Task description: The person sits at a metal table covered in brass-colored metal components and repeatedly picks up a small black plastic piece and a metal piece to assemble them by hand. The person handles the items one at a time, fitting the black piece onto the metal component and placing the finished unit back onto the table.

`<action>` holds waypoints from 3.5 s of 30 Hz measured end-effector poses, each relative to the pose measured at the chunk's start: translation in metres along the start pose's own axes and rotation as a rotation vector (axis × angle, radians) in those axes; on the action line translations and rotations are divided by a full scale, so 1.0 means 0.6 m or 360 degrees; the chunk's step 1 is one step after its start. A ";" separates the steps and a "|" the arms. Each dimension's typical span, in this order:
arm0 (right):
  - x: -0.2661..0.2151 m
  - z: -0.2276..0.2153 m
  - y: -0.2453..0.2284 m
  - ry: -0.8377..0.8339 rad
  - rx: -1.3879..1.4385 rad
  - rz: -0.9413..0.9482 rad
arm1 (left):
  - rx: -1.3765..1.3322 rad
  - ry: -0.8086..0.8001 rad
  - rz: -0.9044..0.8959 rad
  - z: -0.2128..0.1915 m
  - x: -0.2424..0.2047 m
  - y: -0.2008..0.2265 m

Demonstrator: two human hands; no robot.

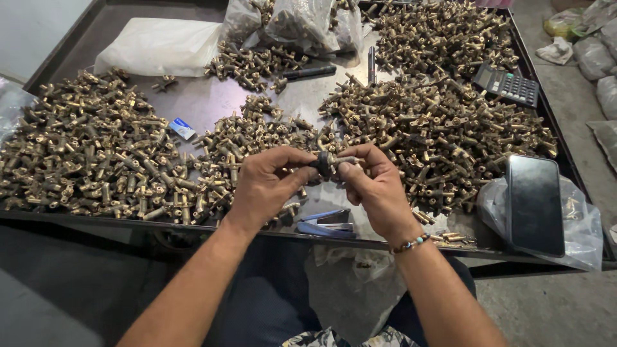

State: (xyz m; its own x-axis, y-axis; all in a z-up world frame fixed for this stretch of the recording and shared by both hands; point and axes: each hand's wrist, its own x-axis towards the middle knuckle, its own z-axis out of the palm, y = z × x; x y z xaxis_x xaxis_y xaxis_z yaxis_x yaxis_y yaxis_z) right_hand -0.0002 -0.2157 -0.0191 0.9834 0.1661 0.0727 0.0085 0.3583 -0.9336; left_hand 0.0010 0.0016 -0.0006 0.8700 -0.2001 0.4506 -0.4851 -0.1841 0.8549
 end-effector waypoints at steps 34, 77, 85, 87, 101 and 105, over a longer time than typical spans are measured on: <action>-0.029 -0.053 -0.051 0.0830 0.0658 0.0351 | 0.0490 0.0228 0.0269 0.050 0.000 0.051; -0.035 -0.009 0.002 0.0107 -0.0720 -0.0161 | 0.0138 0.0010 -0.0197 -0.001 0.000 0.041; -0.050 0.000 -0.034 0.0076 -0.1206 -0.0452 | 0.0079 -0.0221 -0.0168 -0.002 0.000 0.036; -0.054 0.011 -0.050 0.0115 -0.1489 -0.0546 | 0.0170 -0.0232 -0.0155 0.002 -0.001 0.024; -0.020 0.013 -0.045 0.0135 -0.0453 0.0044 | 0.0150 -0.0070 0.0050 -0.006 0.006 0.039; -0.016 0.006 -0.027 0.0258 -0.0181 0.0208 | 0.0706 0.0084 0.0588 -0.002 0.002 0.067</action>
State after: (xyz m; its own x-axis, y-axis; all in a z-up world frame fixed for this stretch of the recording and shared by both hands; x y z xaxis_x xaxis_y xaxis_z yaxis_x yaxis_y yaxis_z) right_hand -0.0105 -0.2200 -0.0035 0.9937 0.0510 -0.0999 -0.1092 0.2365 -0.9655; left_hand -0.0173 -0.0047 0.0346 0.6337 -0.2816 0.7205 -0.7381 -0.4990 0.4541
